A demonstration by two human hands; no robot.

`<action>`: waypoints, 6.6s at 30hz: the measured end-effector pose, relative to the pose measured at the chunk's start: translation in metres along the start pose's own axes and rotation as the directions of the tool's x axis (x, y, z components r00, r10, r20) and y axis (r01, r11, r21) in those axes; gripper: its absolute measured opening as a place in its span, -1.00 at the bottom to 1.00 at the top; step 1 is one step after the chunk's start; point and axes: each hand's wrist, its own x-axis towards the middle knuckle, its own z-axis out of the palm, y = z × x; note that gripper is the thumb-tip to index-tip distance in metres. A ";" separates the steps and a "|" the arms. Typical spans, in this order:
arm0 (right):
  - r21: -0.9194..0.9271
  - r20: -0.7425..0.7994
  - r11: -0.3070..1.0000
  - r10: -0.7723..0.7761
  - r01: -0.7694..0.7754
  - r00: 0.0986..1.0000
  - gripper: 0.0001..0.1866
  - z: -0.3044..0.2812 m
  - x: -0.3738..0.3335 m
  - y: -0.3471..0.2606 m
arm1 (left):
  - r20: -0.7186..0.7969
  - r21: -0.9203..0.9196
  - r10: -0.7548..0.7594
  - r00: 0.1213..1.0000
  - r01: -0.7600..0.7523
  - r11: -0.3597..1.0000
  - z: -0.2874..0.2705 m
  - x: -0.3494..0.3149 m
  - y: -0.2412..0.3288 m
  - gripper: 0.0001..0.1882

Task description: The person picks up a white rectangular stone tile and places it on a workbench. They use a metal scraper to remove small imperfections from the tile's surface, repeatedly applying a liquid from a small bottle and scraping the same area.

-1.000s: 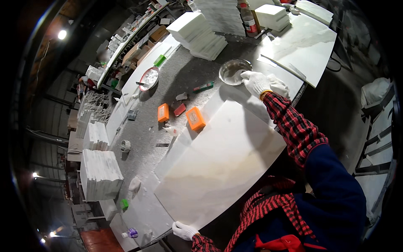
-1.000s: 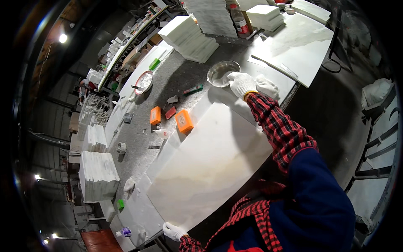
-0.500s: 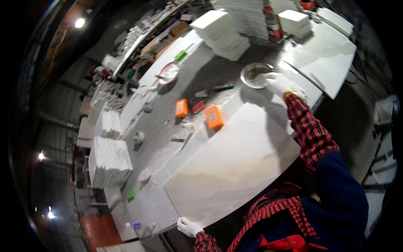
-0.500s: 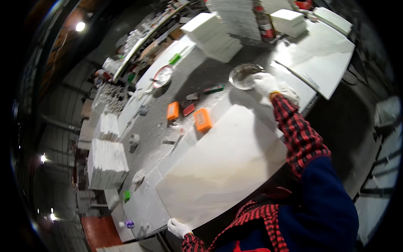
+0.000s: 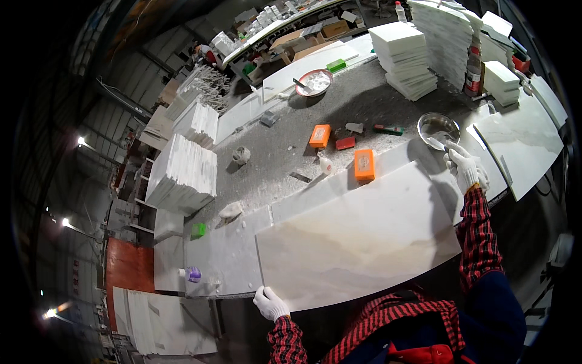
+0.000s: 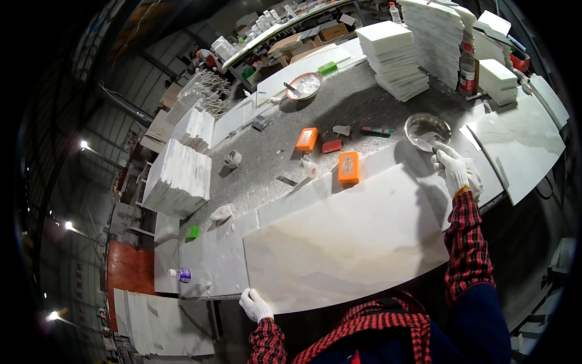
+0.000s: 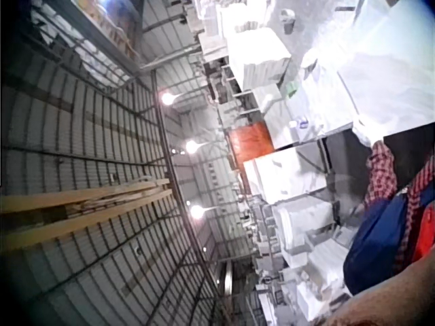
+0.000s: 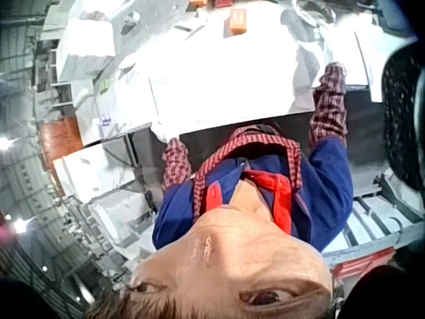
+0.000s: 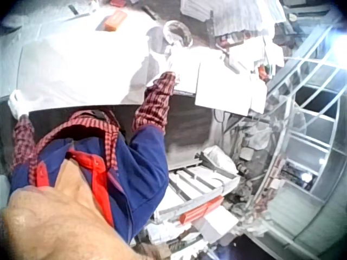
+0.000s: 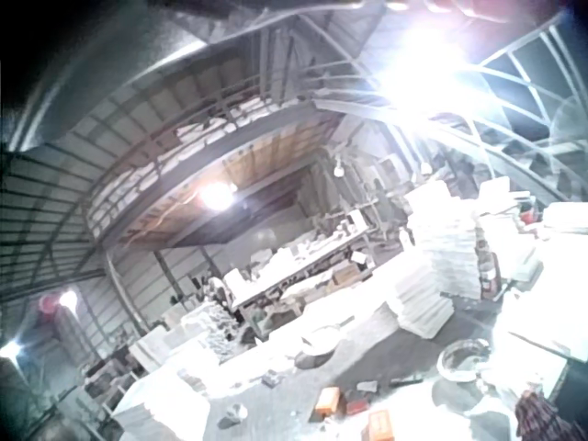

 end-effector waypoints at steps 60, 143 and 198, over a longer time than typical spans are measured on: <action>-0.895 0.410 0.103 -0.193 0.434 0.891 -0.70 0.151 -0.154 0.096 | 0.167 -0.092 0.565 0.808 -0.558 0.825 0.022 0.052 -0.030 -0.71; -0.523 0.847 -0.016 -0.123 0.852 0.517 -0.63 0.161 -0.096 0.098 | 0.005 0.219 0.524 0.851 -0.513 0.830 0.026 0.038 -0.009 -0.65; -0.500 0.860 0.245 0.031 0.830 0.509 -0.73 0.188 -0.076 0.073 | 0.038 0.255 0.484 0.874 -0.477 0.841 0.027 0.037 -0.009 -0.68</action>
